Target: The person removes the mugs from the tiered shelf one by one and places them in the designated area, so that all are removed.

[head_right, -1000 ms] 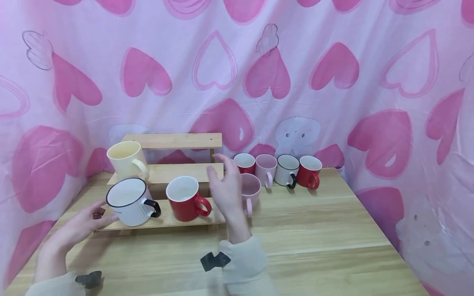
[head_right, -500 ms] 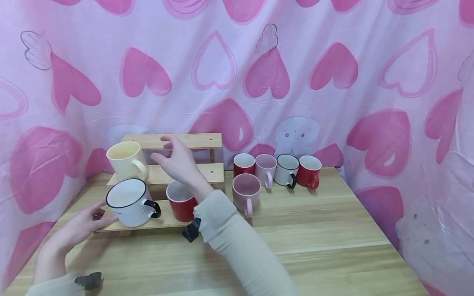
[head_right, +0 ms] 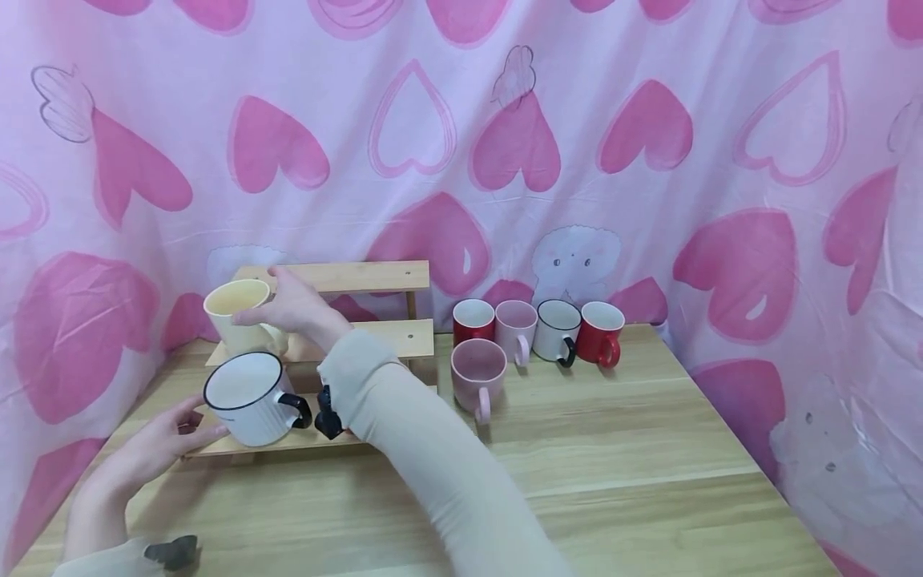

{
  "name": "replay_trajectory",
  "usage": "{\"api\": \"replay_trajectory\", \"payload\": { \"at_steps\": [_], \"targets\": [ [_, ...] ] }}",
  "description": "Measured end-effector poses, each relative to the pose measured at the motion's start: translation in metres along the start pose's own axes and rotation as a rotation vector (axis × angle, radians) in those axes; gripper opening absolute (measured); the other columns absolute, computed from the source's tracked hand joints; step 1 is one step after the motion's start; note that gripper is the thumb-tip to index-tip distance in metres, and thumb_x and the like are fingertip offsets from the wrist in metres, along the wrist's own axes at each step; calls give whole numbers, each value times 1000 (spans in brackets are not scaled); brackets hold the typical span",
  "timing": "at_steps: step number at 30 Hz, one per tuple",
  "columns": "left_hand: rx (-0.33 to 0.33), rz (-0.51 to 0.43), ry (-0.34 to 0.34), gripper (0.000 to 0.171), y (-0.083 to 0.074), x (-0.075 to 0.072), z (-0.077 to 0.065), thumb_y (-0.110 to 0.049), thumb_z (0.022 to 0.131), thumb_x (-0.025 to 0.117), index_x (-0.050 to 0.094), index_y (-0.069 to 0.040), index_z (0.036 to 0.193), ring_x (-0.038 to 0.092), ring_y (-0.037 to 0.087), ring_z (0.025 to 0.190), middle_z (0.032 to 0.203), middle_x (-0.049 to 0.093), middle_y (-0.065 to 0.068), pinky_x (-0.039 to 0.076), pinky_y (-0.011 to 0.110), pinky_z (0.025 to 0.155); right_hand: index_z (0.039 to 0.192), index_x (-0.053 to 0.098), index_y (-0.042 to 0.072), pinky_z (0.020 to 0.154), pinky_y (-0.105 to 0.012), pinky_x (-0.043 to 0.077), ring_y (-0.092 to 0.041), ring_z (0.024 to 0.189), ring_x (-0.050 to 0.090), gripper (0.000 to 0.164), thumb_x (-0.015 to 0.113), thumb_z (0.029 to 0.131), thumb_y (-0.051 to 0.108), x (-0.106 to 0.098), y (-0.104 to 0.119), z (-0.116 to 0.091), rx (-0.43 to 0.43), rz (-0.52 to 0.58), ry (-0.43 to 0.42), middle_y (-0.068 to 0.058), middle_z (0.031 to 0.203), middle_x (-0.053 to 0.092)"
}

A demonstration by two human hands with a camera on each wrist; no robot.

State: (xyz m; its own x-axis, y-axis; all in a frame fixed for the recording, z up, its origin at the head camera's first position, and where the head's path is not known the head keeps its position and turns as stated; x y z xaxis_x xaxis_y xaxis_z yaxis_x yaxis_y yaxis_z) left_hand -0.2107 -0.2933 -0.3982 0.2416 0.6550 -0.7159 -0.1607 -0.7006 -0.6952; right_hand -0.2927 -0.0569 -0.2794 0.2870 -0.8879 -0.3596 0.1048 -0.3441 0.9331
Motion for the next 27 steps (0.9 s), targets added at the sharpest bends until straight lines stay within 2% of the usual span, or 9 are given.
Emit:
{"api": "replay_trajectory", "payload": {
  "at_steps": [3, 7, 10, 12, 19, 23, 27],
  "targets": [
    [4, 10, -6, 70, 1, -1, 0, -36, 94, 66, 35, -1, 147, 52, 31, 101, 110, 57, 19, 48, 37, 74, 137, 46, 21, 89, -32, 45, -11, 97, 56, 73, 86, 77, 21, 11, -2, 4, -1, 17, 27, 5, 106, 60],
    [5, -14, -11, 70, 1, 0, 0, -34, 94, 67, 36, -1, 147, 51, 31, 101, 110, 56, 19, 48, 37, 74, 123, 50, 22, 84, -32, 47, -11, 91, 56, 60, 85, 76, 10, 21, -5, 6, 20, 104, 22, 7, 99, 58],
    [4, -22, -10, 69, 2, 0, 2, -34, 94, 67, 36, -2, 146, 51, 30, 100, 109, 56, 19, 48, 37, 73, 118, 49, 22, 83, -31, 47, -11, 89, 56, 60, 86, 74, 8, 25, -7, 8, 24, 98, -8, 7, 98, 58],
    [7, -6, -13, 68, 2, 0, 3, -35, 93, 67, 37, -2, 145, 52, 29, 98, 107, 57, 17, 47, 36, 73, 118, 48, 22, 82, -29, 47, -10, 87, 56, 62, 88, 72, 12, 27, -7, 10, 18, 54, -33, 7, 97, 57],
    [-26, -28, 6, 69, 0, 0, 1, -38, 94, 65, 35, -6, 148, 48, 36, 110, 122, 53, 23, 47, 38, 75, 115, 49, 23, 78, -26, 47, -9, 84, 57, 64, 92, 67, 18, 29, -9, 14, -26, -7, -87, 9, 94, 58],
    [-16, -24, -5, 68, -2, 0, 0, -36, 94, 66, 36, -5, 147, 49, 35, 109, 119, 54, 23, 47, 38, 75, 115, 50, 23, 77, -25, 47, -8, 84, 57, 65, 93, 66, 21, 28, -11, 14, -43, -51, -99, 10, 94, 58],
    [-6, -19, -7, 69, -3, -1, 0, -34, 94, 66, 36, -1, 146, 50, 35, 106, 116, 55, 23, 47, 38, 75, 117, 51, 23, 78, -26, 48, -8, 85, 58, 66, 93, 66, 20, 26, -11, 13, -46, -44, -94, 10, 95, 59]
  ]
}}
Point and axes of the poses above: each hand's wrist, its own z-axis towards the middle knuckle, its own x-axis out of the palm, y = z × x, the point moved 1 cm from there along z, towards the middle knuckle
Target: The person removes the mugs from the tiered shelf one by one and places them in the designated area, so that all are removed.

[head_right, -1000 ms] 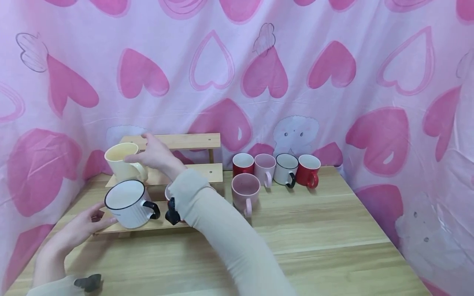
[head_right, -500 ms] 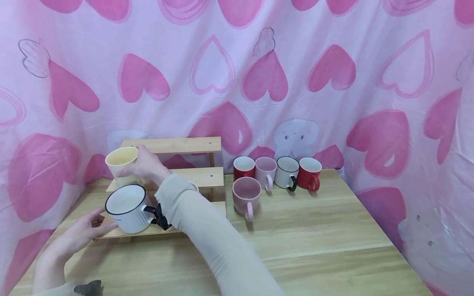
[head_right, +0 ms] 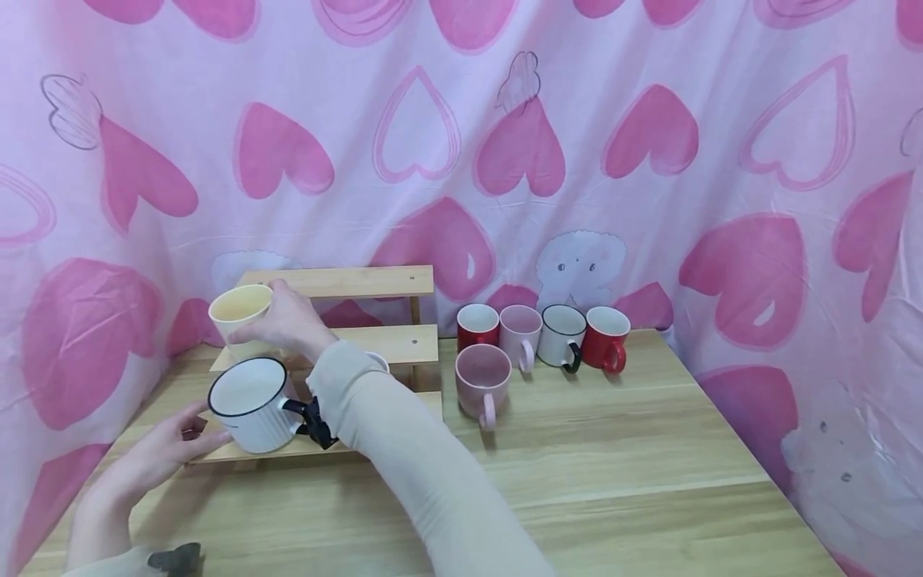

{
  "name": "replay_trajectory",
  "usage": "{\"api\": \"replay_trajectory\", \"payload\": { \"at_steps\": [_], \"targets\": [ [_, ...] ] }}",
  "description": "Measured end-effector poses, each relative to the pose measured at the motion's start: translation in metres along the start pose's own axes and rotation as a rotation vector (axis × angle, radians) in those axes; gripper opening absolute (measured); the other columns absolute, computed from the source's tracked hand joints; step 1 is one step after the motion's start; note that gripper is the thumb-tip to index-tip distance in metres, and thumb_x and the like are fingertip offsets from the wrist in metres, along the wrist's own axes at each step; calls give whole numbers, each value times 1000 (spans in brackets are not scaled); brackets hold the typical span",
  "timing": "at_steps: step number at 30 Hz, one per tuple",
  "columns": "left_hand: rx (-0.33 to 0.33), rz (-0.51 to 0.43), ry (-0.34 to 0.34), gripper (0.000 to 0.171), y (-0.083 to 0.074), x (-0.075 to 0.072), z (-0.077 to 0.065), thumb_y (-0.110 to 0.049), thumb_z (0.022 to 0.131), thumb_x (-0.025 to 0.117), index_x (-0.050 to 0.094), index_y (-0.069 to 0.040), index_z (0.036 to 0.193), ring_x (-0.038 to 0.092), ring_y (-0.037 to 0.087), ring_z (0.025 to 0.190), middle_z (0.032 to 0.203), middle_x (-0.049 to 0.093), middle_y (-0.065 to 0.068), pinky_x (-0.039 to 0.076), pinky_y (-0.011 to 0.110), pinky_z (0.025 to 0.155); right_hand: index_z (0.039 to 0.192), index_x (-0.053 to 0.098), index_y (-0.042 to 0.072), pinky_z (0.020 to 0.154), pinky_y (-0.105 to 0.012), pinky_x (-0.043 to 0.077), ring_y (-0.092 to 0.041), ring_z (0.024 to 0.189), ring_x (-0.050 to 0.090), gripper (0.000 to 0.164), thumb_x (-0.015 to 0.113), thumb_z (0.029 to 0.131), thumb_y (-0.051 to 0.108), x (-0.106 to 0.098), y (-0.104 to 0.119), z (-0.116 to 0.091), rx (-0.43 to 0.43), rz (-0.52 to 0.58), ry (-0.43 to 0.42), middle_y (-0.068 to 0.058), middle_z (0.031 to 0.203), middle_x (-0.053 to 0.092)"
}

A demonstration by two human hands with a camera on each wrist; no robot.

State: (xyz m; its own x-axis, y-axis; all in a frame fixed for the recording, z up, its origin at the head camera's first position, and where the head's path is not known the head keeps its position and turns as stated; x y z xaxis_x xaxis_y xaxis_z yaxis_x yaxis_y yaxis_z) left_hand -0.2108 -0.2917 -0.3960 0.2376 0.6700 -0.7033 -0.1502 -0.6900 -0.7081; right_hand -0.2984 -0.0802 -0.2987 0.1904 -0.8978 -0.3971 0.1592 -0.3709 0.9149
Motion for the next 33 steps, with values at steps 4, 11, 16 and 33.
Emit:
{"api": "replay_trajectory", "payload": {
  "at_steps": [4, 11, 16, 33],
  "targets": [
    [0, 2, 4, 71, 0, -1, 1, -34, 94, 67, 35, 2, 145, 53, 33, 100, 109, 56, 21, 48, 38, 73, 119, 51, 26, 80, -28, 48, -8, 86, 58, 66, 92, 67, 19, -3, 2, -1, 1, 12, -7, 11, 96, 59],
    [-7, -41, 5, 68, 0, 1, 0, -34, 93, 68, 37, -3, 146, 49, 34, 105, 116, 54, 23, 49, 37, 73, 121, 51, 26, 81, -29, 47, -8, 88, 57, 68, 92, 67, 20, -7, 0, -3, -8, 23, 18, 12, 97, 59],
    [-10, -50, 4, 70, 0, 2, 1, -33, 93, 68, 36, -1, 146, 51, 32, 100, 109, 55, 21, 50, 37, 71, 118, 51, 22, 80, -28, 47, -10, 88, 58, 66, 92, 67, 15, -10, -4, -3, 0, 58, 55, 9, 97, 60],
    [-3, 32, -3, 72, 0, -1, 1, -36, 94, 66, 35, 3, 146, 53, 33, 101, 109, 58, 20, 48, 39, 74, 131, 50, 19, 88, -31, 46, -9, 98, 58, 76, 91, 68, 31, -60, -4, -15, -115, 11, 58, 8, 105, 62]
  ]
}}
Point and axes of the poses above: each hand's wrist, its own z-axis towards the middle knuckle, its own x-axis out of the palm, y = z × x, the point moved 1 cm from there along z, towards the middle knuckle
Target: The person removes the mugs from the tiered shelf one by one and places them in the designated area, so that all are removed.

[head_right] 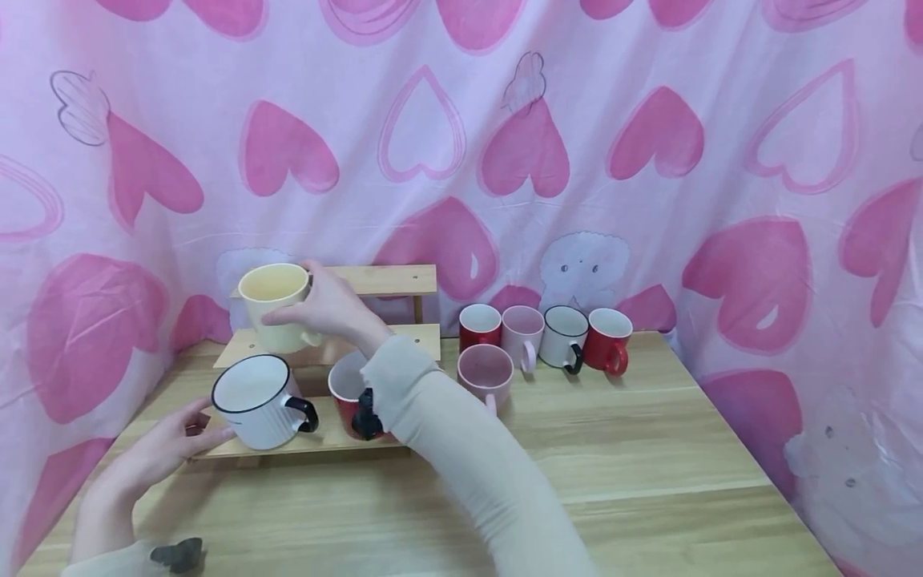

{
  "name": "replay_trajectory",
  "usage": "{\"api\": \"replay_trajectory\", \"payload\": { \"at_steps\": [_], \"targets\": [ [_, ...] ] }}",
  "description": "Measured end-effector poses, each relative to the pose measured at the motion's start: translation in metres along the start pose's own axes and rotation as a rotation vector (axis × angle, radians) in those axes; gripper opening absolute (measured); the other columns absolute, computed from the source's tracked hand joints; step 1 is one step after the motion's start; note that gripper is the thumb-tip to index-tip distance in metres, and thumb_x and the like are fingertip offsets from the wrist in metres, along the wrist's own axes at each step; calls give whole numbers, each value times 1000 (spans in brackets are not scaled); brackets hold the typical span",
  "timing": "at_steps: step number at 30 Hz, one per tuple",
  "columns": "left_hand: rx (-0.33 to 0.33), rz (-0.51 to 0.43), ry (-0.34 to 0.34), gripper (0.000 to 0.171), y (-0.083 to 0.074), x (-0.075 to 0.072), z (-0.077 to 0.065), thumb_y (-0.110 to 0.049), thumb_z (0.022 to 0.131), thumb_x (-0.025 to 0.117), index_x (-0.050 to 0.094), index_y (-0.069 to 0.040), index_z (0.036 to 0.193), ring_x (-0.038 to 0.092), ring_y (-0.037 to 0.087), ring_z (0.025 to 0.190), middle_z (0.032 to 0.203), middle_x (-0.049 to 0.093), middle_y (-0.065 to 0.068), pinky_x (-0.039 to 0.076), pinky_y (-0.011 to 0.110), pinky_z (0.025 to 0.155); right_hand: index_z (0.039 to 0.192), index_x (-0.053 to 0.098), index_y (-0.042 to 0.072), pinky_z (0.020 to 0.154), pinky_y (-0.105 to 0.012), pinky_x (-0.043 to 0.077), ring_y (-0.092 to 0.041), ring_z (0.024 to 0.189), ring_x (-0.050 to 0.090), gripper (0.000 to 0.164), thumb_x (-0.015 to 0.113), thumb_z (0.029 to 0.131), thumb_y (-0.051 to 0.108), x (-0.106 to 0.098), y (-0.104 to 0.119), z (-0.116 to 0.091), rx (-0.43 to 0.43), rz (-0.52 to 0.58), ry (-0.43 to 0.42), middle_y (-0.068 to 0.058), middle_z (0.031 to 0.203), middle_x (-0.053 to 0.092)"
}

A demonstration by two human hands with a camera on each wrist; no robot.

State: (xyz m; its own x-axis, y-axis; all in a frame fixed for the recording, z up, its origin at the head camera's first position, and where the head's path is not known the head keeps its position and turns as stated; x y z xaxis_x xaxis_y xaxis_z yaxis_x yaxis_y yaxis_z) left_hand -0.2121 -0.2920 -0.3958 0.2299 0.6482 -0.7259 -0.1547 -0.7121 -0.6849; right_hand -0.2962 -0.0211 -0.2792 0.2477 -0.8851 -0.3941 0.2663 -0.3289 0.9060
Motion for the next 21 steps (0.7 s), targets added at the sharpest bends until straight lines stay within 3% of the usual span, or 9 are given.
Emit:
{"api": "replay_trajectory", "payload": {
  "at_steps": [3, 10, 17, 21],
  "targets": [
    [-2, -15, -2, 70, -2, 0, -2, -36, 93, 67, 36, -1, 146, 52, 34, 103, 112, 56, 20, 48, 39, 74, 134, 49, 23, 90, -33, 46, -8, 102, 58, 81, 92, 67, 34, -14, -3, -14, -19, 30, -30, 9, 108, 63],
    [14, 15, 6, 72, -1, 0, -1, -35, 94, 66, 33, 5, 145, 53, 40, 106, 115, 56, 26, 48, 46, 78, 138, 45, 22, 91, -37, 48, -14, 108, 58, 83, 91, 69, 30, -52, -9, -49, -73, 109, -99, 2, 118, 61],
    [14, 7, 1, 68, 0, 1, -2, -34, 95, 66, 35, 0, 146, 51, 31, 100, 109, 56, 18, 46, 38, 73, 138, 46, 15, 93, -36, 48, -20, 110, 59, 80, 89, 71, 22, -91, -18, -81, -164, 95, -217, -2, 121, 60],
    [0, -15, 17, 69, -1, 2, -2, -35, 95, 65, 35, -2, 147, 50, 35, 104, 114, 54, 22, 47, 37, 73, 140, 44, 16, 95, -38, 46, -20, 111, 58, 82, 89, 71, 23, -111, -24, -101, -174, 50, -275, -2, 123, 59]
  ]
}}
Point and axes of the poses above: each hand's wrist, its own z-axis towards the middle knuckle, its own x-axis out of the palm, y = z × x, the point moved 1 cm from there along z, towards the middle knuckle
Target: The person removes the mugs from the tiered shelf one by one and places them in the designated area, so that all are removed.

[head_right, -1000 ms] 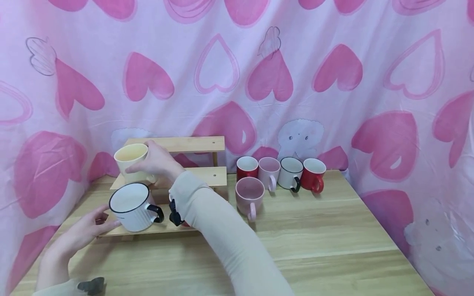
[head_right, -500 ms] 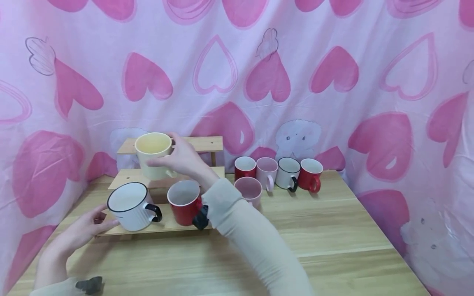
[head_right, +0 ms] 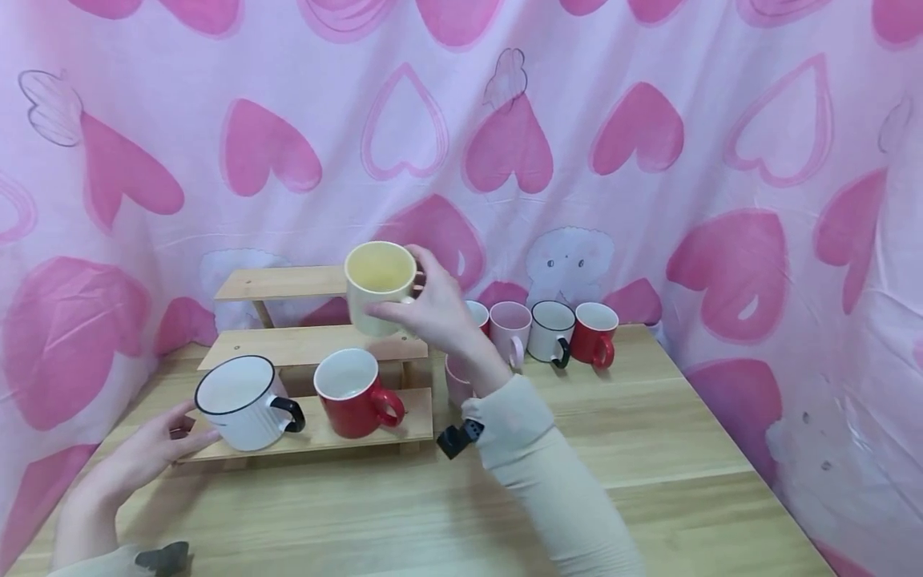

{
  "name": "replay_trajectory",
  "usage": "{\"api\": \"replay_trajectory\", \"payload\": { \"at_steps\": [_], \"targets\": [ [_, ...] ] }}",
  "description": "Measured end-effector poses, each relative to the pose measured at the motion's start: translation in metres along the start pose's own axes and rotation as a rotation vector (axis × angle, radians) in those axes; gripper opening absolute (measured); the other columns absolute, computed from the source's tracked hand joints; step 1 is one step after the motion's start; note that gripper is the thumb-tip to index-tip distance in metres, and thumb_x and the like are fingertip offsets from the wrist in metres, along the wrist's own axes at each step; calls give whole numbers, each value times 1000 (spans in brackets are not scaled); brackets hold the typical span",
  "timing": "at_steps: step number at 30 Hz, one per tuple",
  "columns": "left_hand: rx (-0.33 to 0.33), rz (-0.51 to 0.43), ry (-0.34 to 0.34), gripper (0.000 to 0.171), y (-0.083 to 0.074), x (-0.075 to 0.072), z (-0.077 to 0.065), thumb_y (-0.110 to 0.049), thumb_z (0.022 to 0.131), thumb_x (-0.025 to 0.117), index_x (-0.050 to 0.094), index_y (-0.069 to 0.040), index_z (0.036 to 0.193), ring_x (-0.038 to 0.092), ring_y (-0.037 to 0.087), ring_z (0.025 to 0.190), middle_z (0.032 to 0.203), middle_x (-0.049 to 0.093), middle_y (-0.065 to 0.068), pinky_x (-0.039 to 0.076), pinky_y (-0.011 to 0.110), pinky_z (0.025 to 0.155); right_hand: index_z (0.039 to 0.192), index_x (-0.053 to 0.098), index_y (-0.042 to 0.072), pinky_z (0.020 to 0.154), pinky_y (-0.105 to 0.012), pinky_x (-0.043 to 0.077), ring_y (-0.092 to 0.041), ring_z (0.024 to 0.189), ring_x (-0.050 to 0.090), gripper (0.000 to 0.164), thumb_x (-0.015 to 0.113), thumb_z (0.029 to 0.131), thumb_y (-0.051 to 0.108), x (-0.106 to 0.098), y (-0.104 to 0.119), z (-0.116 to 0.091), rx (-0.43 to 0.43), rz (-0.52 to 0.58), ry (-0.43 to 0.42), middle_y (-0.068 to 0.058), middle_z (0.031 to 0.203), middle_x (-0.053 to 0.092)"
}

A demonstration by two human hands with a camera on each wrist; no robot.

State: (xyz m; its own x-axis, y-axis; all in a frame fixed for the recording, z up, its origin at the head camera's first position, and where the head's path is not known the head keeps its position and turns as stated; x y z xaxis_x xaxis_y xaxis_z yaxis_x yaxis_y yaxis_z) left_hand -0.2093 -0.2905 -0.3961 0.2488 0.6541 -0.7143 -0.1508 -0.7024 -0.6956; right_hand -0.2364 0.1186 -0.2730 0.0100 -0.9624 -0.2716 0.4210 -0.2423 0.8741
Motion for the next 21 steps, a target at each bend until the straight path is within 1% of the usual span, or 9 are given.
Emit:
{"api": "replay_trajectory", "payload": {
  "at_steps": [2, 5, 9, 12, 15, 18, 21],
  "targets": [
    [-1, -2, 3, 70, 0, 0, -1, -35, 95, 65, 34, -2, 147, 50, 37, 106, 117, 54, 24, 48, 39, 73, 141, 44, 17, 96, -38, 45, -20, 112, 58, 84, 89, 71, 24, -10, -1, -8, 0, -43, -28, -2, 123, 59],
    [9, 26, 1, 71, 1, -1, 1, -37, 95, 65, 33, 0, 147, 52, 38, 105, 114, 56, 24, 49, 44, 75, 142, 43, 17, 97, -41, 45, -22, 113, 57, 86, 90, 71, 25, -25, -6, -20, 1, -113, -78, -4, 124, 58],
    [19, 63, -6, 73, 0, 0, 3, -39, 94, 65, 34, 4, 145, 54, 40, 106, 112, 58, 24, 46, 50, 81, 143, 42, 18, 98, -45, 44, -25, 116, 55, 88, 90, 70, 26, -46, -15, -35, 38, -155, -130, -5, 127, 56],
    [11, 55, -7, 72, -1, 0, 1, -38, 94, 65, 35, 3, 145, 53, 41, 107, 114, 57, 25, 47, 48, 80, 145, 40, 18, 99, -46, 43, -26, 119, 54, 90, 90, 71, 29, -59, -22, -46, 66, -154, -152, -5, 129, 54],
    [13, 50, -12, 70, -1, 0, 0, -37, 95, 65, 35, 2, 145, 52, 39, 107, 116, 56, 25, 47, 45, 78, 146, 39, 18, 100, -46, 42, -26, 120, 53, 91, 89, 72, 31, -70, -30, -58, 89, -184, -184, -5, 131, 54],
    [22, 59, -12, 70, -1, -1, 0, -36, 95, 65, 35, 3, 145, 53, 40, 106, 113, 57, 24, 48, 45, 78, 146, 39, 17, 101, -48, 42, -28, 120, 54, 91, 89, 71, 32, -82, -36, -70, 94, -222, -229, -6, 131, 54],
    [8, 61, -4, 74, -1, -2, 1, -37, 95, 64, 32, 5, 146, 53, 42, 107, 114, 57, 26, 49, 47, 79, 144, 42, 16, 100, -50, 42, -29, 118, 54, 89, 90, 71, 31, -92, -43, -80, 89, -244, -270, -8, 129, 55]
  ]
}}
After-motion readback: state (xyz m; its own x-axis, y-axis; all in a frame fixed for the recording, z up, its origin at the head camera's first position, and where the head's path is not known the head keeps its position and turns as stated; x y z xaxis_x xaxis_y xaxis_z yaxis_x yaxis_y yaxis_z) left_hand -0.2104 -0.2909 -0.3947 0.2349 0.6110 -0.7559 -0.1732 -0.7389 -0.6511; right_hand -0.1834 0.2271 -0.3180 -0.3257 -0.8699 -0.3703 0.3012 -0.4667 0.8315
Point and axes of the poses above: each hand's wrist, its own z-axis towards the middle knuckle, its own x-axis out of the palm, y = z × x, the point moved 1 cm from there along z, towards the middle knuckle
